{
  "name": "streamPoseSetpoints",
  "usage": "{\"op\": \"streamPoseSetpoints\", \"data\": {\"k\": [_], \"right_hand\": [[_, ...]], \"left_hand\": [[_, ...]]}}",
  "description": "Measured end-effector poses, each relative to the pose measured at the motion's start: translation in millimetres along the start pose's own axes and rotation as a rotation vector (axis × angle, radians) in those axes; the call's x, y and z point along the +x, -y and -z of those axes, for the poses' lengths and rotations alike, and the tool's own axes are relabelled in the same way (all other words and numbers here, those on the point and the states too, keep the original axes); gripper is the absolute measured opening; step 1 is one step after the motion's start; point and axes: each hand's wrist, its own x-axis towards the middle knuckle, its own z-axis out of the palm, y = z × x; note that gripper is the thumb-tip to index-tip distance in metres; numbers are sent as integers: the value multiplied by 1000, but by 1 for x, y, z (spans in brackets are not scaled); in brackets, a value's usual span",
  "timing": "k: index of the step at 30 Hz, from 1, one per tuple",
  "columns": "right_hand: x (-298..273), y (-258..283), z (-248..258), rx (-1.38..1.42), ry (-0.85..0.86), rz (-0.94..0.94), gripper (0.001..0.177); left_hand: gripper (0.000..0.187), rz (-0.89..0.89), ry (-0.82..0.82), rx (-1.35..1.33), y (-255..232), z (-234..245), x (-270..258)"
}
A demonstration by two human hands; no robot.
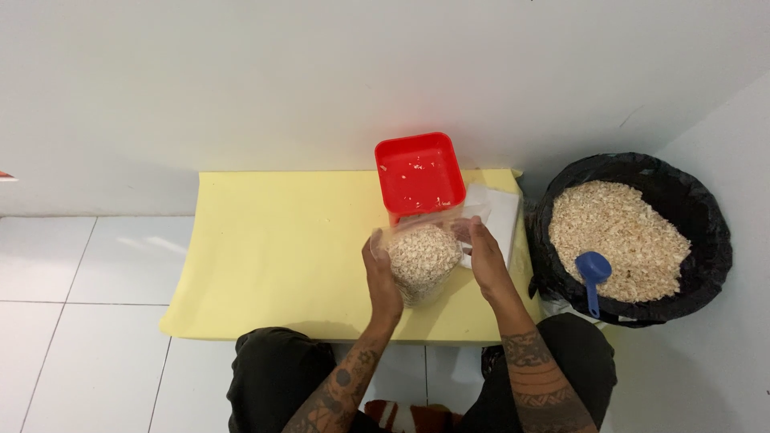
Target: The person is scooping wood shavings from a large black bin into a clear plastic bag, then placing the bag on a red scale to weigh it.
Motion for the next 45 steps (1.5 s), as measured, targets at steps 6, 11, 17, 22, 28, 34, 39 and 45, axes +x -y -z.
{"op": "streamPoseSetpoints", "data": {"k": [6,11,17,22,28,34,39,45], "right_hand": [[16,-42,-18,356,-282,51,67],[12,-78,-28,559,-493,131,72],[4,-103,-39,566,-468,-78,79],[-28,-69,-72,615,-468,-246,78],[-25,-78,-68,526,-337,-338,76],[-25,-77,-68,559,-337,-355,74],[-25,-82,-68,455,-315,-333,76],[-72,20,-82,369,-200,-40,75]], "left_hand": [[70,-142,-37,-14,41,-6,-20],[72,-223,-42,-27,63,-6,-27],[75,-200,-13,-70,77,-3,-27],[75,-174,71,14,64,-5,-36],[60,-136,135,-128,66,1,-31],[60,-89,121,-91,69,2,-29],[70,-51,129,-218,57,0,-23],[74,53,-21,-158,-27,-17,-35]]}}
